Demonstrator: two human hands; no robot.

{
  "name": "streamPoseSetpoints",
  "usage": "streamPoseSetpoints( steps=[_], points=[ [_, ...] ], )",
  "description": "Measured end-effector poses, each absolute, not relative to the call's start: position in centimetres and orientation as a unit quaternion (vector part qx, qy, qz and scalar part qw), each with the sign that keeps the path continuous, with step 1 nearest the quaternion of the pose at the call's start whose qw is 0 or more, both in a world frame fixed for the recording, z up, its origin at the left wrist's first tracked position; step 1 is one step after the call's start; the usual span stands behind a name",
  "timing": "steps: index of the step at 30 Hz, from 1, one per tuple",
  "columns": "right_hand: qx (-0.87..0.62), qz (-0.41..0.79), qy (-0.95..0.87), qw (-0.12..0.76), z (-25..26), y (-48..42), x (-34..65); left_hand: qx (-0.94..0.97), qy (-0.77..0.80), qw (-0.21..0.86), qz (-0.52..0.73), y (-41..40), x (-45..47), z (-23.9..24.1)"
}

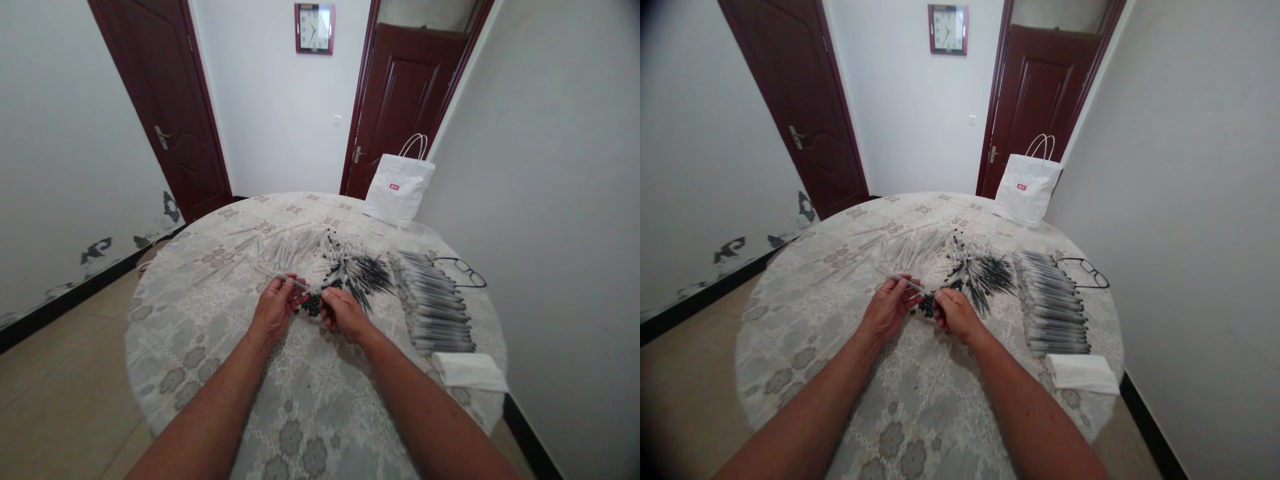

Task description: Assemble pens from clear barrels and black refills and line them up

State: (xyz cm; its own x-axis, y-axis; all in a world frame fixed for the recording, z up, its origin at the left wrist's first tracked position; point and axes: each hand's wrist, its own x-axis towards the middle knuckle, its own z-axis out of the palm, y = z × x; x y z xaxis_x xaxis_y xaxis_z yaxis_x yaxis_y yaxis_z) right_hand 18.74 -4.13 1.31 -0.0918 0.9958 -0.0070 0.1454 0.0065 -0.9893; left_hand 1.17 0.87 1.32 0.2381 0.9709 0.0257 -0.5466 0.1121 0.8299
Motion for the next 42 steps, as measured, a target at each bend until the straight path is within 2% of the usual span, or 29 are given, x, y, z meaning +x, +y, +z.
streamPoseSetpoints(
  steps=[2, 6, 9, 14, 21, 28, 33, 37, 42],
  points=[
    [-0.533, 0.410, -0.609, 0.420, 2.2, -4.1, 20.1, 0.366, 0.283, 0.684, 0.565, 1.0, 1.0, 1.4],
    [-0.639, 0.091, -0.629, 0.434, 3.8, -3.9, 24.5, 0.365, 0.296, 0.675, 0.569, 1.1, 0.9, 1.5],
    [-0.710, -0.016, -0.600, 0.368, 3.8, -3.7, 27.7, 0.391, 0.307, 0.674, 0.546, 0.9, 1.2, 1.2],
    [-0.742, -0.006, -0.623, 0.247, 2.1, -3.3, 29.1, 0.453, 0.344, 0.650, 0.504, 0.6, 1.6, 0.7],
    [-0.692, 0.011, -0.691, 0.207, 1.4, -3.1, 27.4, 0.511, 0.383, 0.601, 0.481, 0.3, 1.4, 1.0],
    [-0.613, 0.078, -0.769, 0.161, 1.8, -4.0, 25.5, 0.547, 0.422, 0.545, 0.476, 0.3, 1.3, 1.0],
    [-0.616, 0.054, -0.775, 0.129, 1.5, -4.1, 24.7, 0.576, 0.391, 0.558, 0.453, -0.1, 1.4, 1.7],
    [-0.604, 0.054, -0.779, 0.161, 2.1, -4.3, 25.0, 0.596, 0.377, 0.570, 0.422, -0.3, 1.5, 1.6],
    [-0.580, 0.123, -0.728, 0.345, 4.1, -4.6, 24.6, 0.654, 0.375, 0.517, 0.406, -0.4, 1.7, 1.2]
  ],
)
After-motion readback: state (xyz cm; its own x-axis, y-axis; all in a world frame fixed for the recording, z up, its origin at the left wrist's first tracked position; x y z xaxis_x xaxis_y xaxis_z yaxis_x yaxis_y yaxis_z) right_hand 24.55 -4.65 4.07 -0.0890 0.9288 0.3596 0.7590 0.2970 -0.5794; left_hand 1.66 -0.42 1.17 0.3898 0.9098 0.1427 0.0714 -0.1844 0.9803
